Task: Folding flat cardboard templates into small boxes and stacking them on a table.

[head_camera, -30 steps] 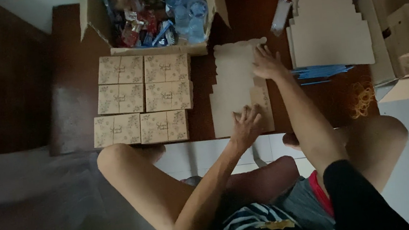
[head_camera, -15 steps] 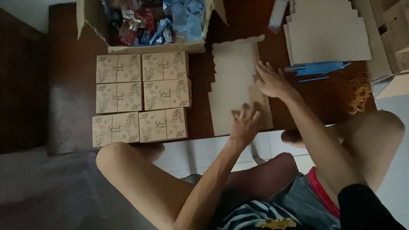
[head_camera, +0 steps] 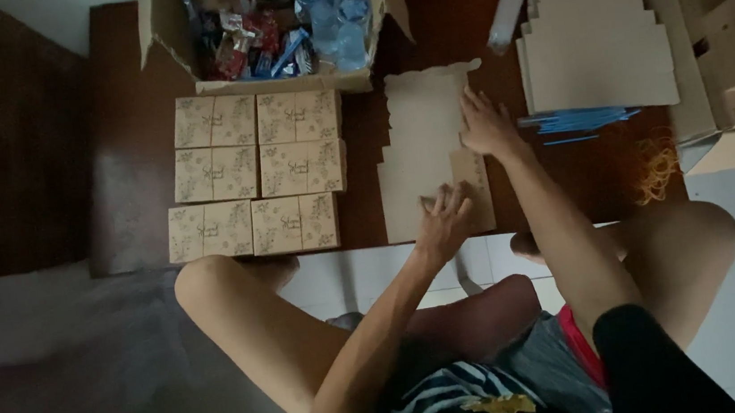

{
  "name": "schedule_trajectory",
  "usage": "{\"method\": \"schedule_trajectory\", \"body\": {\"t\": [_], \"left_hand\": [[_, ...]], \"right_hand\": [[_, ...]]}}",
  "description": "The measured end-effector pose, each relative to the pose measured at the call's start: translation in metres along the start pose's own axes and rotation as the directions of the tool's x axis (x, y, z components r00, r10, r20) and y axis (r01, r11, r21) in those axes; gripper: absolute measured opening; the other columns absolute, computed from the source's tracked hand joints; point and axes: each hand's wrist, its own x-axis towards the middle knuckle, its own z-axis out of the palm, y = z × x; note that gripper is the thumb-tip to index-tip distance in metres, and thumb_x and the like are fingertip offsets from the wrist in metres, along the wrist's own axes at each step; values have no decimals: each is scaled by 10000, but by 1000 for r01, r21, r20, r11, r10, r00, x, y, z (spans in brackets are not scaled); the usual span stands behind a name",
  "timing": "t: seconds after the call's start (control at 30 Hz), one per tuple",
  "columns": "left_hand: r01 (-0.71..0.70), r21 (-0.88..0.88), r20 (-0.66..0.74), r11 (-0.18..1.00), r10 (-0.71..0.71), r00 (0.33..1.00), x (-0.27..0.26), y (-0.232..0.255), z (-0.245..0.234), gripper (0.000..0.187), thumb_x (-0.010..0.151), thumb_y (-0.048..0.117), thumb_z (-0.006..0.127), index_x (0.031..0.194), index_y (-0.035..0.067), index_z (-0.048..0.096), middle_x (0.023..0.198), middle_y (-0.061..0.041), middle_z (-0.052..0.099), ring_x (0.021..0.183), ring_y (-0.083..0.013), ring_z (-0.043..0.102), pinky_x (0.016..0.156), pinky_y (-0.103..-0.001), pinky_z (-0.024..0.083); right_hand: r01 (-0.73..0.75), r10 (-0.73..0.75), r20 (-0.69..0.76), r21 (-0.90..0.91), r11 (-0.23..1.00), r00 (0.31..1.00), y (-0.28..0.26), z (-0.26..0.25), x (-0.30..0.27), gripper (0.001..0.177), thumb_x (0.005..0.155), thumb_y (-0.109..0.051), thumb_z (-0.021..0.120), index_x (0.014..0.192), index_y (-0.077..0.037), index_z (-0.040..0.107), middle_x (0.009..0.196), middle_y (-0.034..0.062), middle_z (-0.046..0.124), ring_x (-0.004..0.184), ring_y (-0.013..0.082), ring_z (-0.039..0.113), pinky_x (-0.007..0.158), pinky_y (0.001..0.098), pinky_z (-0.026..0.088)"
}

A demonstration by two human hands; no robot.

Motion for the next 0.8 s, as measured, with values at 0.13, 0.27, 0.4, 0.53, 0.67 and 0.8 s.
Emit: {"method": "schedule_trajectory", "body": {"t": [0.13,0.27,0.4,0.53,0.67,0.8], "left_hand": [[-7,-6,12,1000,7,1000,-1,-1,1,452,794,307,806,1157,167,575,1501,-118,459,1361,-414,486,982,-750,451],[-7,4,54,1000,7,999,0,-2,-6,487,786,299,835,1175,170,572,1513,-113,433,1382,-406,472,1001,-721,465],[3,6,75,1000,-4,997,3,1,-20,527,761,303,862,1187,168,582,1534,-124,417,1384,-410,480,1016,-724,454],[-4,31,131,999,0,991,1,1,-19,501,811,328,807,1230,196,566,1546,-106,387,1413,-406,430,1027,-733,428],[17,-47,140,999,-10,990,3,1,-11,501,814,287,812,1223,160,552,1557,-128,371,1420,-424,412,1021,-738,439],[23,-71,138,997,-13,990,4,1,-29,428,868,325,769,1195,148,557,1571,-131,375,1426,-428,408,1034,-744,422]], "right_hand": [[-28,28,11,-18,999,1000,1,-16,28,696,996,-178,407,1641,-49,178,1722,141,93,1573,356,109,1214,677,157],[-31,36,-100,48,998,994,-2,-25,39,568,1060,-181,382,1594,-3,305,1677,205,203,1538,399,200,1203,660,230],[-54,80,-192,136,989,978,12,-15,68,517,1071,-214,430,1537,9,425,1600,257,299,1486,445,273,1167,638,308],[-131,173,-213,196,972,962,16,-11,77,592,1098,-504,298,1533,-133,455,1613,251,253,1494,458,248,1179,606,253],[-17,192,-397,404,915,897,9,-12,75,315,1011,-216,568,1253,-20,613,1236,211,538,1184,390,590,894,490,539],[66,546,-315,902,426,776,-2,-2,79,393,924,-291,616,1205,-38,508,1090,68,513,1003,170,626,773,252,641]]}}
